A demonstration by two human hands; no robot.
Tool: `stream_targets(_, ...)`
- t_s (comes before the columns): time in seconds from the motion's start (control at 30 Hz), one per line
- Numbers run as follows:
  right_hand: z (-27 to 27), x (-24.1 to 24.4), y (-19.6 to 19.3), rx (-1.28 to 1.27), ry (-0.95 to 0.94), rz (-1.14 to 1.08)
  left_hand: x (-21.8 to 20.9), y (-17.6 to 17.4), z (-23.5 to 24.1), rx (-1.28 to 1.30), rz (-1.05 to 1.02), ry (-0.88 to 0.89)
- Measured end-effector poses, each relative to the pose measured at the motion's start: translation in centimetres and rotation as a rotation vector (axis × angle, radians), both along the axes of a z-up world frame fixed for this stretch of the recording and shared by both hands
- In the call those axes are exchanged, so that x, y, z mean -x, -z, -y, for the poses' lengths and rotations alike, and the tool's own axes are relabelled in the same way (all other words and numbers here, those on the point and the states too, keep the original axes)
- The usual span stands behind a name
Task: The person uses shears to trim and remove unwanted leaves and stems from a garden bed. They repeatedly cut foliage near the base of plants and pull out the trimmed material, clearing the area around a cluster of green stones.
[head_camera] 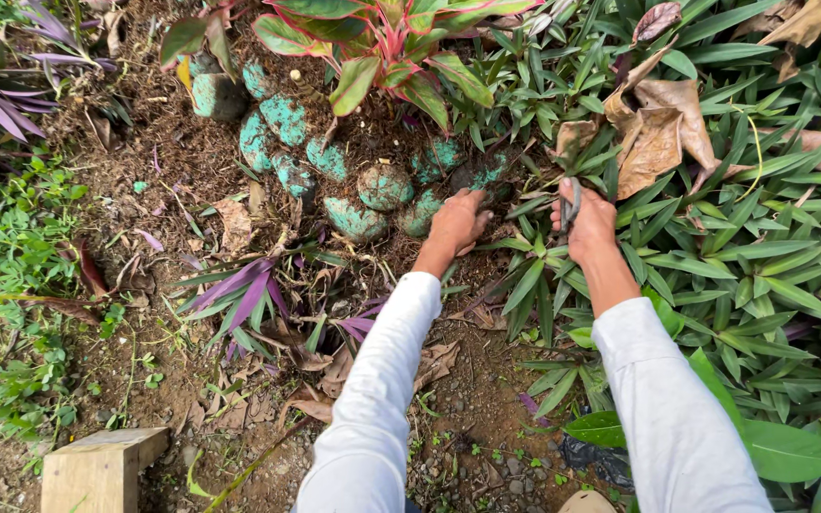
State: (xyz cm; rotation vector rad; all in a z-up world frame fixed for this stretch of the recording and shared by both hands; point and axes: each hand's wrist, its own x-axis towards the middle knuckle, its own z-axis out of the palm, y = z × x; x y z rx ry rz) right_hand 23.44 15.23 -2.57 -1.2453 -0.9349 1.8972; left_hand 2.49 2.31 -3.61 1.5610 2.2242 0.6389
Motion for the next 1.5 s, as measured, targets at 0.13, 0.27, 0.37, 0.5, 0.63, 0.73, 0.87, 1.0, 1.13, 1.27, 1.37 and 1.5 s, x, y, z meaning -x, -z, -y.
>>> stream_targets(0.13, -0.8, -1.4, -0.6, 0.041, -0.048, -0.096, -2.4, 4.8, -4.0, -0.213, 0.004, -0.061)
stream_targets(0.27, -0.6, -2.6, -1.7, 0.06, -0.122, -0.184, -6.0, 8.0, -7.6, -0.171, 0.324, -0.211)
stream_targets(0.37, -0.5, -3.1, -2.3, 0.073, -0.149, -0.158, -8.0, 7.4, -7.8, -0.31, 0.444, -0.339)
stream_targets(0.5, -0.5, -2.6, -2.8, 0.081, -0.146, -0.174, -8.9, 4.3, -6.9, -0.184, 0.338, -0.318)
stream_targets(0.63, -0.1, -2.0, -3.6, 0.085, -0.181, -0.208, -9.0, 3.4, -5.7, -0.29, 0.313, -0.216)
stream_targets(0.73, 0.0, -1.4, -4.4, 0.081, -0.236, -0.249, -9.2, 3.4, -6.1, -0.212, 0.302, -0.252)
stream_targets(0.87, 0.2, -1.0, -5.4, 0.058, -0.255, -0.217, -10.6, 2.8, -7.2, -0.138, 0.25, -0.295)
stream_targets(1.0, 0.3, -1.5, -5.7, 0.017, -0.292, -0.138, -10.3, 3.9, -7.5, -0.117, 0.209, -0.335)
stream_targets(1.13, -0.3, -2.3, -6.7, 0.025, -0.361, -0.314, -8.6, 6.5, -7.7, -0.089, 0.469, -0.359)
stream_targets(1.27, -0.3, -2.1, -8.7, -0.008, -0.371, -0.511, -4.8, 9.0, -6.8, -0.093, 0.856, -0.244)
stream_targets(1.37, -0.2, -1.8, -9.8, 0.009, -0.3, -0.572, -2.2, 10.5, -4.7, 0.016, 1.191, -0.231)
stream_targets(1.5, -0.1, -1.3, -9.1, -0.12, -0.303, -0.265, -2.4, 11.1, -4.5, -0.051, 1.263, -0.272)
